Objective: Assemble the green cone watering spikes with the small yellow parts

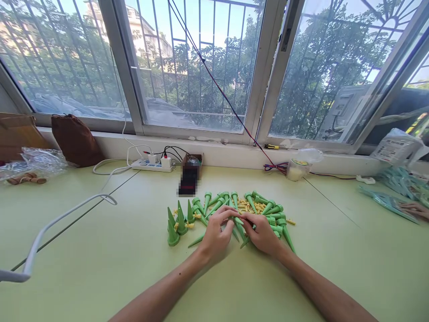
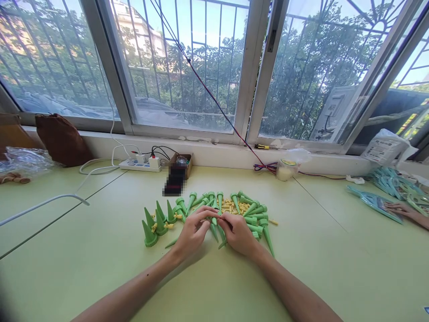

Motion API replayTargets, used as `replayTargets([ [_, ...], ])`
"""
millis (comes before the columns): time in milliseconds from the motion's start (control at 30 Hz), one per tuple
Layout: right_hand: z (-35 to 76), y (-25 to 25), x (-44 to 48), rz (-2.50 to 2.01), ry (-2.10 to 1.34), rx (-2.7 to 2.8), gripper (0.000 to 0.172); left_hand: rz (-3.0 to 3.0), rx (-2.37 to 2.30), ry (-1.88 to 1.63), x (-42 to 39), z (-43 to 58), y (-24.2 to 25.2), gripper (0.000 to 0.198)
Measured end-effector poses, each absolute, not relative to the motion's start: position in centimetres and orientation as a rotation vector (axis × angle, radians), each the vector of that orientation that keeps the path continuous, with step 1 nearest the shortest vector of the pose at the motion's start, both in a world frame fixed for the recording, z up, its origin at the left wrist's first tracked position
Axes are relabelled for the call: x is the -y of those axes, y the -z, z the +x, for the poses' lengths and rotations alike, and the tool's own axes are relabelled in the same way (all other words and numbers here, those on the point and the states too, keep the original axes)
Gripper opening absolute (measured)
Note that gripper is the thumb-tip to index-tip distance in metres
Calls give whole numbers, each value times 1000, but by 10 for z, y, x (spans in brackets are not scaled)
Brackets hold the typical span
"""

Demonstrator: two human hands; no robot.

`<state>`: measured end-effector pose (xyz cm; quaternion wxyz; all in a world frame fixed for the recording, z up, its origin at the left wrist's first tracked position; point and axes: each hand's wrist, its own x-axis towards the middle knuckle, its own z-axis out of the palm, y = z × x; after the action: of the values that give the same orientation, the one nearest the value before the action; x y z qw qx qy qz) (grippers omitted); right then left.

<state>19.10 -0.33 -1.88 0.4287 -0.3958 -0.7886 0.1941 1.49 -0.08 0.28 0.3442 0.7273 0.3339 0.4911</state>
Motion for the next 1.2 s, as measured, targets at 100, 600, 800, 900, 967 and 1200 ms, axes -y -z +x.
replayTargets([
  [100,191,19,3,-989,-485,1967,25,1880,-886,-1275,1,15,-6,31],
  [600,190,16,5,-1012,-478,1973,26,1906,-906,-1276,2,16,-5,28],
  [800,190,14,5,-1014,-460,1969,28,1918,-943,-1267,1,16,-5,25],
  [900,190,15,5,-1017,-444,1960,31,1913,-951,-1267,1,16,-4,24],
  [967,189,15,5,-1020,-448,1952,31,1905,-962,-1268,0,17,-4,23],
  [1200,190,14,5,-1031,-465,1948,31,1893,-998,-1276,0,17,-4,26],
])
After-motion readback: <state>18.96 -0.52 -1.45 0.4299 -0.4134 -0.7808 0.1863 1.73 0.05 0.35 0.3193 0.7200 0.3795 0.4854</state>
